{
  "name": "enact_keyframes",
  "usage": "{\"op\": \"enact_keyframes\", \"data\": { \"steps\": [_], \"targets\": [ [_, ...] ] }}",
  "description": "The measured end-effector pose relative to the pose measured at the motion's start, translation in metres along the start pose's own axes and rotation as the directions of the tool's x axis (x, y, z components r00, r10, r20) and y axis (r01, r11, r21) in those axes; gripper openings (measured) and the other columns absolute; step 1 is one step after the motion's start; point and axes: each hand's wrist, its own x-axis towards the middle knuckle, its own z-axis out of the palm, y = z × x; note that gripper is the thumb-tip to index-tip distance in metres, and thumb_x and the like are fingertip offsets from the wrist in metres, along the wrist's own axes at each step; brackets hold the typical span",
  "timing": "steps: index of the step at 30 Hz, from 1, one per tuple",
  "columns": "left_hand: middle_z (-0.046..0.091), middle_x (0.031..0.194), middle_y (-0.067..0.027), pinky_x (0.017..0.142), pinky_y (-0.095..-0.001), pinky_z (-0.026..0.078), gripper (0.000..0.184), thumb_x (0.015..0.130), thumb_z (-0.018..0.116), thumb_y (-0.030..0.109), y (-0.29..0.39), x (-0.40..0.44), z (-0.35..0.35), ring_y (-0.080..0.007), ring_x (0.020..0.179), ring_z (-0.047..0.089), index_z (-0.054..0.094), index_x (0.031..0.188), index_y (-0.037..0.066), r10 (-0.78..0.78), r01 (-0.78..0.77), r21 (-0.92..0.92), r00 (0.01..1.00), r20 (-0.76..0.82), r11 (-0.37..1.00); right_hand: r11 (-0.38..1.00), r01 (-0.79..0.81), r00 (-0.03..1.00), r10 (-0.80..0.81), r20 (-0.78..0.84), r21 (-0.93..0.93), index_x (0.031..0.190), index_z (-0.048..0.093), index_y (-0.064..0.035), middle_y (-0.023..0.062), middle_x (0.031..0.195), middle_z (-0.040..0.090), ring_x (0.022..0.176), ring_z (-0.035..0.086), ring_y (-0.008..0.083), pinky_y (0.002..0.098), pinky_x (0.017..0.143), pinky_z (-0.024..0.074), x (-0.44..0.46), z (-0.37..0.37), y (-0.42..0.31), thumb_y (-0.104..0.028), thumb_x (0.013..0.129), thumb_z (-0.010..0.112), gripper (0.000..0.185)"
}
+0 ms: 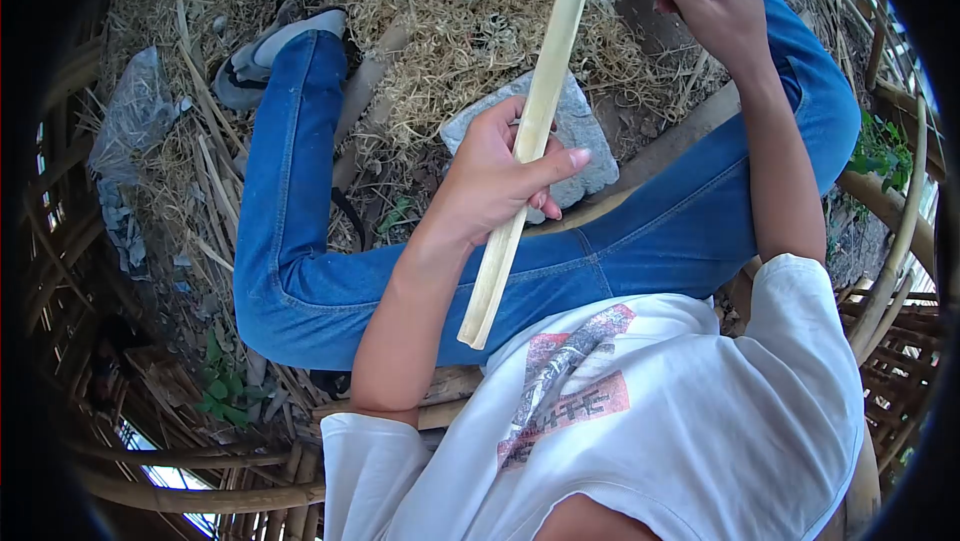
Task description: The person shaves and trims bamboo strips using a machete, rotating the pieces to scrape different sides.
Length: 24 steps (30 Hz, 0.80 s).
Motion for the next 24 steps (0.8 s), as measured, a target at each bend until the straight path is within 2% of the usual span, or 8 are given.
{"op": "enact_keyframes", "data": {
  "steps": [4, 5, 8, 9, 14, 16, 20, 24],
  "targets": [
    [0.055, 0.075, 0.0018, 0.046, -0.0222, 0.054, 0.036, 0.086, 0.082, 0.013, -0.001, 0.003, 0.003, -0.0022, 0.048, 0.05, 0.053, 0.104, 0.001, -0.023, 0.026, 0.036, 0.996, -0.085, 0.999, 0.911, 0.055, 0.997, -0.028, 0.072, -0.408, 0.083, 0.07, -0.0019, 0.001, 0.065, 0.063, 0.061, 0.054, 0.0062, 0.027, 0.059, 0.0439, 0.001, 0.005, 0.022, -0.031, 0.093, 0.076, 0.032],
    [0.055, 0.075, 0.0021, 0.046, -0.0222, 0.054, 0.036, 0.087, 0.082, 0.014, -0.001, 0.002, 0.003, -0.0022, 0.049, 0.05, 0.053, 0.104, 0.001, -0.023, 0.026, 0.036, 0.997, -0.07, 0.999, 0.892, 0.204, 0.979, -0.185, 0.086, -0.402, 0.081, 0.067, -0.0019, 0.0022, 0.058, 0.056, 0.055, 0.048, 0.0085, 0.03, 0.053, 0.039, 0.002, 0.008, 0.03, -0.035, 0.09, 0.078, 0.036],
    [0.053, 0.074, 0.0028, 0.046, -0.0222, 0.054, 0.034, 0.089, 0.08, 0.016, 0.002, 0.001, 0.004, -0.002, 0.048, 0.048, 0.052, 0.102, 0.003, -0.017, 0.018, 0.022, 0.999, -0.041, 1.0, 0.861, 0.121, 0.986, -0.046, 0.16, -0.495, 0.089, 0.074, -0.0015, 0.0104, 0.065, 0.066, 0.058, 0.063, 0.0199, 0.0331, 0.057, 0.0489, 0.0, 0.01, 0.015, -0.032, 0.089, 0.079, 0.031],
    [0.052, 0.074, 0.003, 0.046, -0.0222, 0.053, 0.033, 0.09, 0.079, 0.017, 0.002, 0.001, 0.005, -0.002, 0.048, 0.047, 0.051, 0.102, 0.003, -0.024, 0.024, 0.0, 0.999, -0.045, 1.0, 0.916, 0.146, 0.987, -0.111, 0.116, -0.373, 0.087, 0.073, -0.0015, 0.0148, 0.06, 0.06, 0.053, 0.059, 0.0289, 0.0377, 0.054, 0.0465, -0.001, 0.016, 0.018, -0.038, 0.086, 0.079, 0.037],
    [0.052, 0.074, 0.0021, 0.047, -0.0245, 0.054, 0.032, 0.095, 0.074, 0.019, 0.0, 0.002, -0.009, -0.0019, 0.047, 0.046, 0.052, 0.109, 0.002, -0.197, 0.191, -0.135, 0.98, -0.031, 0.972, 0.889, 0.211, 0.973, -0.153, 0.172, -0.406, 0.082, 0.07, -0.0011, 0.0119, 0.055, 0.053, 0.049, 0.05, 0.0233, 0.0357, 0.051, 0.0412, -0.004, 0.02, 0.015, -0.032, 0.087, 0.08, 0.033],
    [0.052, 0.075, 0.0012, 0.047, -0.0253, 0.054, 0.035, 0.096, 0.073, 0.02, 0.001, 0.001, -0.006, -0.003, 0.048, 0.047, 0.051, 0.114, 0.0, -0.134, 0.128, -0.062, 0.985, -0.11, 0.99, 0.886, 0.217, 0.971, -0.154, 0.181, -0.41, 0.086, 0.074, -0.001, 0.0141, 0.056, 0.058, 0.049, 0.055, 0.0287, 0.0383, 0.052, 0.0454, -0.003, 0.02, 0.017, -0.035, 0.085, 0.08, 0.035],
    [0.054, 0.076, -0.0008, 0.046, -0.0263, 0.053, 0.042, 0.098, 0.07, 0.02, -0.003, 0.001, 0.002, -0.0062, 0.048, 0.05, 0.047, 0.123, -0.004, -0.077, 0.083, 0.038, 0.987, -0.144, 0.996, 0.894, 0.2, 0.974, -0.135, 0.184, -0.401, 0.086, 0.073, 0.0003, 0.014, 0.056, 0.058, 0.049, 0.055, 0.0273, 0.0378, 0.053, 0.0448, -0.002, 0.022, 0.021, -0.034, 0.085, 0.081, 0.035],
    [0.054, 0.076, -0.0016, 0.05, -0.0284, 0.055, 0.039, 0.101, 0.064, 0.021, -0.007, -0.001, 0.004, -0.0103, 0.058, 0.059, 0.045, 0.129, 0.001, -0.24, 0.245, 0.13, 0.969, -0.059, 0.961, 0.91, 0.148, 0.978, -0.077, 0.192, -0.388, 0.086, 0.073, 0.0017, 0.0139, 0.056, 0.058, 0.049, 0.055, 0.0264, 0.0375, 0.053, 0.0446, -0.003, 0.023, 0.011, -0.032, 0.085, 0.081, 0.035]
  ]
}}
